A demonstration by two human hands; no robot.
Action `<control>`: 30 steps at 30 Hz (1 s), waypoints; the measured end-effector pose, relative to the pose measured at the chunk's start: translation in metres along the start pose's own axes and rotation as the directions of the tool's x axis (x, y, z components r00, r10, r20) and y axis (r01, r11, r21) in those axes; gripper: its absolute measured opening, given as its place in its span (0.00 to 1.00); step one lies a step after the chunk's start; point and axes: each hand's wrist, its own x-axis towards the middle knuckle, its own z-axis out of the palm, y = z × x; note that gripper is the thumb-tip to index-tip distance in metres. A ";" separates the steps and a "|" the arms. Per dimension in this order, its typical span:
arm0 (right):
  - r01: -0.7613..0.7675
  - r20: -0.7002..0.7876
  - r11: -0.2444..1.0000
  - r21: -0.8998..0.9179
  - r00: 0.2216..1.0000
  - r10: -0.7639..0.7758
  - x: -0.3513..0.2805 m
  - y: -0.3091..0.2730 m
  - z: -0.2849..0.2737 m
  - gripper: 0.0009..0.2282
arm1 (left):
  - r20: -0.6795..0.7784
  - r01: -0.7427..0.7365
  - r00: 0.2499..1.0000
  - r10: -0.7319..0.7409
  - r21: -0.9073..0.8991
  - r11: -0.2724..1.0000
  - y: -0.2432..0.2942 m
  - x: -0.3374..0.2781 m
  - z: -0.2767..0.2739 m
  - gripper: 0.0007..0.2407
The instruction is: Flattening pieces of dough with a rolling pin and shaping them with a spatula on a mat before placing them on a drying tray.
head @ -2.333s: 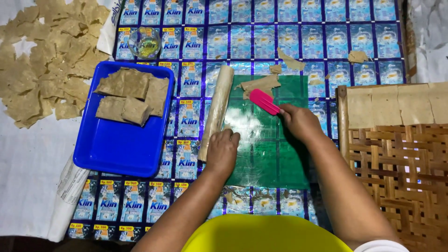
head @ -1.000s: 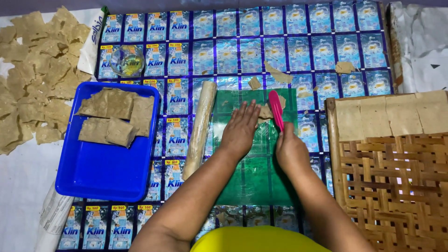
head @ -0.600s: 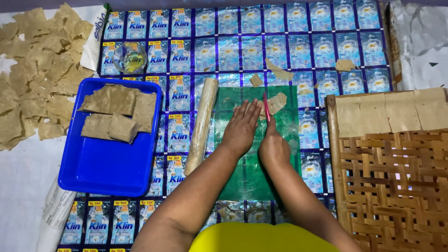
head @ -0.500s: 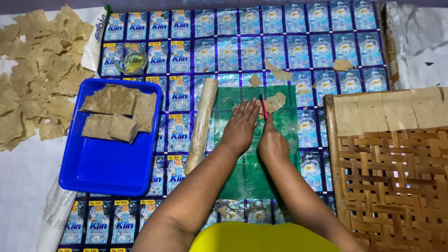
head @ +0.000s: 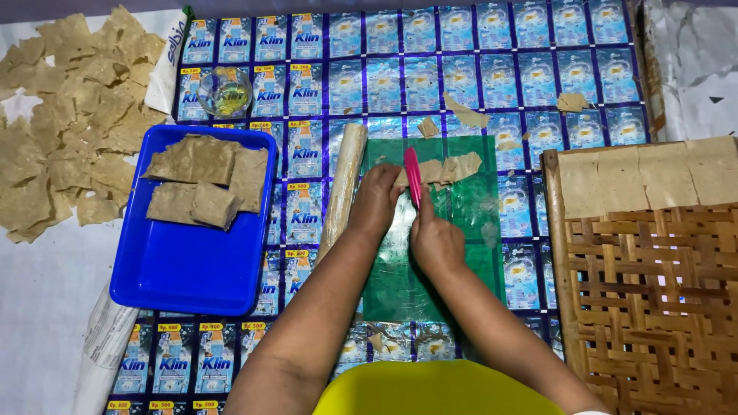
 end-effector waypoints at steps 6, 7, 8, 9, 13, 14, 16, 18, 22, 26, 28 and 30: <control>-0.057 0.228 0.989 -0.136 0.970 0.087 0.030 0.007 0.017 0.31 | 0.006 -0.001 1.000 0.000 0.112 0.994 -0.006 0.005 0.011 0.15; -0.062 0.226 0.989 -0.136 0.970 0.091 0.031 0.012 0.014 0.31 | 0.009 -0.005 1.000 0.004 0.110 0.994 -0.001 0.006 0.004 0.15; -0.068 0.244 0.996 -0.063 0.966 0.081 0.032 0.018 0.010 0.28 | -0.009 0.020 1.000 -0.019 0.080 0.997 0.005 0.006 -0.002 0.13; -0.075 0.260 0.997 0.009 0.963 0.070 0.032 0.024 0.007 0.25 | -0.027 0.044 0.999 -0.043 0.050 0.998 0.011 0.007 -0.008 0.11; -0.112 0.152 0.768 0.630 0.988 0.019 0.048 0.073 0.017 0.16 | -0.056 0.317 0.937 -0.345 -0.282 0.906 0.019 0.016 -0.015 0.12; -0.012 -0.141 0.846 0.533 0.985 0.102 0.058 0.093 0.023 0.13 | -0.112 0.253 0.944 -0.310 -0.360 0.898 0.027 0.018 -0.019 0.13; 0.049 -0.426 0.914 0.403 0.894 0.140 0.079 0.121 0.031 0.11 | -0.169 0.185 0.945 -0.280 -0.430 0.884 0.039 0.022 -0.019 0.14; -0.010 -0.445 0.908 0.419 0.869 0.215 0.103 0.137 0.034 0.20 | -0.157 -0.062 0.987 0.020 -0.267 0.962 0.048 0.025 -0.010 0.12; -0.063 -0.269 0.904 0.423 0.944 0.191 0.101 0.100 0.014 0.26 | -0.062 -0.185 0.981 0.186 0.027 0.982 0.030 0.028 0.025 0.09; -0.058 -0.250 0.937 0.344 0.956 0.151 0.102 0.098 0.029 0.14 | -0.160 -0.281 0.933 0.323 0.236 0.930 0.028 0.020 0.036 0.09; -0.053 -0.265 0.935 0.351 0.952 0.153 0.105 0.101 0.029 0.10 | -0.173 -0.281 0.927 0.332 0.264 0.923 0.027 0.018 0.036 0.09; -0.124 -0.286 0.845 0.520 0.907 0.309 0.106 0.105 0.022 0.05 | -0.150 -0.275 0.937 0.315 0.237 0.932 0.027 0.015 0.036 0.11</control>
